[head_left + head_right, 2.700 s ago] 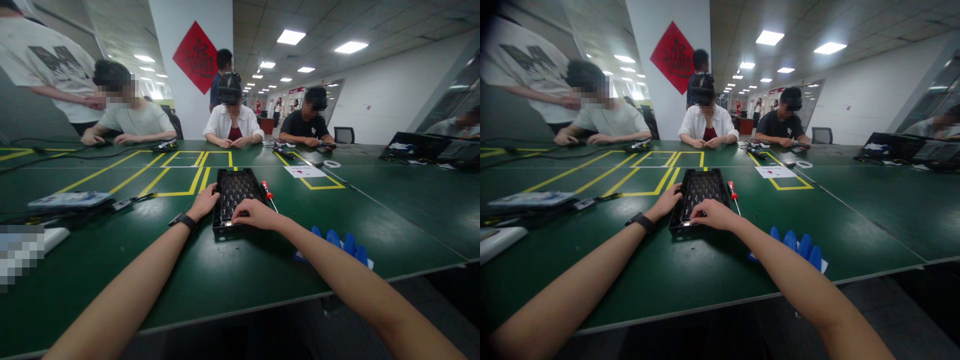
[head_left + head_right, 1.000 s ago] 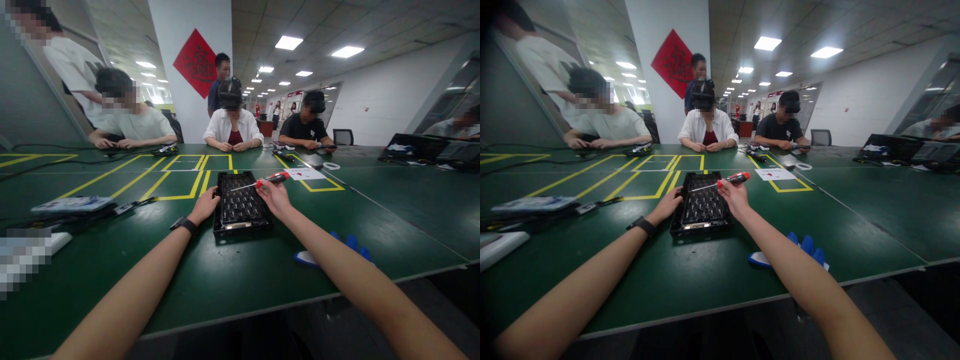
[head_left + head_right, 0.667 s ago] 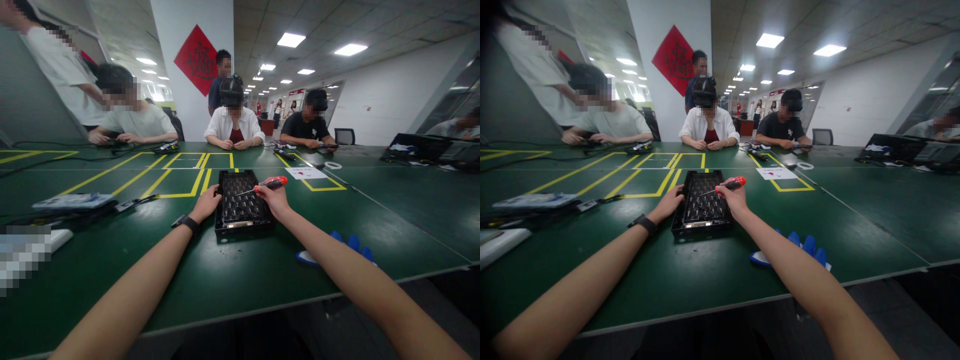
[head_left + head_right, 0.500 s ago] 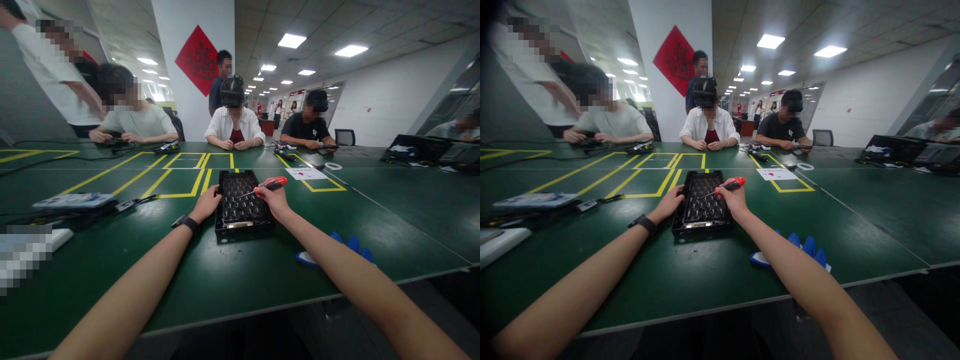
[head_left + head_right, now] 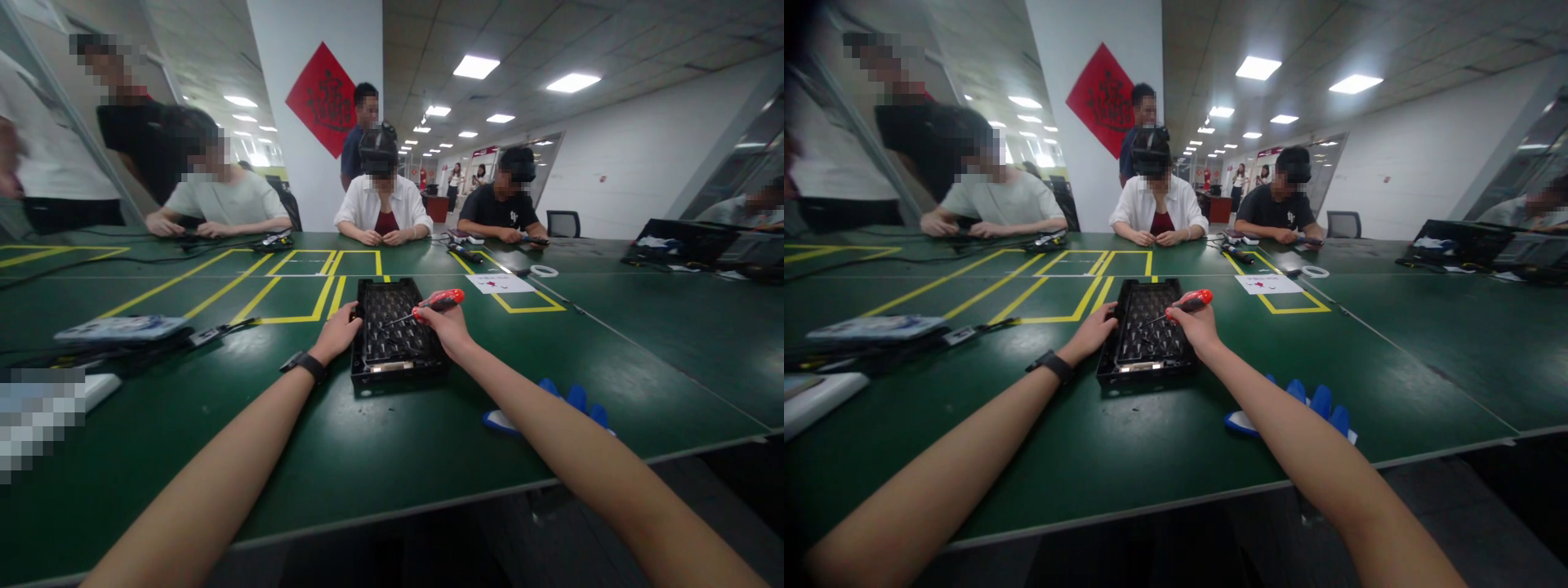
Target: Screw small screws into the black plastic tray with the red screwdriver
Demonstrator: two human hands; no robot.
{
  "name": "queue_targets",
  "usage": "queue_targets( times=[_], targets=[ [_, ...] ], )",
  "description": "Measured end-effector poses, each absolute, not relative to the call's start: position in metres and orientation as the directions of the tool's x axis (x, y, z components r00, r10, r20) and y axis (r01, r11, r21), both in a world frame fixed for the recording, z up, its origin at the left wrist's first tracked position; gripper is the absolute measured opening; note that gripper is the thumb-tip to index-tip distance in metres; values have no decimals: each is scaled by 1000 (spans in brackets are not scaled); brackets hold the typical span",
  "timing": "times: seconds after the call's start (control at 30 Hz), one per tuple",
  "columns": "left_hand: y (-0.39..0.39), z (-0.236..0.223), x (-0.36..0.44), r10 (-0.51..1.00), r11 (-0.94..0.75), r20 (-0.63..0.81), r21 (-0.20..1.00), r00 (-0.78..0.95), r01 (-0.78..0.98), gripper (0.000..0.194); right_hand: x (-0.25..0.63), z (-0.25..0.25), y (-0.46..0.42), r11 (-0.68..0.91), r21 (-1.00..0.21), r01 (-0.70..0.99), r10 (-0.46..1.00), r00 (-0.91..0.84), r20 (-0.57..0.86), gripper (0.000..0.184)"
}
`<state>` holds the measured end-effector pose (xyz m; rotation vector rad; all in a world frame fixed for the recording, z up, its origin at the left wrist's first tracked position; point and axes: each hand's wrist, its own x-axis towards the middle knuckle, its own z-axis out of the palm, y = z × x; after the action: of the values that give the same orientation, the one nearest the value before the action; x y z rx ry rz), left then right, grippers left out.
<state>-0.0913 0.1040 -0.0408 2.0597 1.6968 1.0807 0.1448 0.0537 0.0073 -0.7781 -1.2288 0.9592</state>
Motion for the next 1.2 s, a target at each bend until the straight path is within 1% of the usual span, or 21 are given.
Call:
queue_targets(
  times=[0.13, 0.37, 0.73, 1.2],
  targets=[
    [104, -41, -91, 927, -277, 372, 618, 36, 735, 53, 144, 9, 52, 409, -893, -189, 912, 73, 403, 26],
    [97, -35, -87, 929, -273, 369, 652, 19, 707, 52, 144, 9, 52, 421, -890, -173, 907, 68, 416, 24],
    [105, -42, -91, 926, -287, 376, 619, 45, 731, 54, 145, 7, 53, 458, -875, -155, 889, 67, 453, 24],
    [104, -41, -91, 924, -289, 381, 637, 34, 715, 53, 145, 7, 54, 441, -880, -177, 897, 45, 440, 24]
  ],
)
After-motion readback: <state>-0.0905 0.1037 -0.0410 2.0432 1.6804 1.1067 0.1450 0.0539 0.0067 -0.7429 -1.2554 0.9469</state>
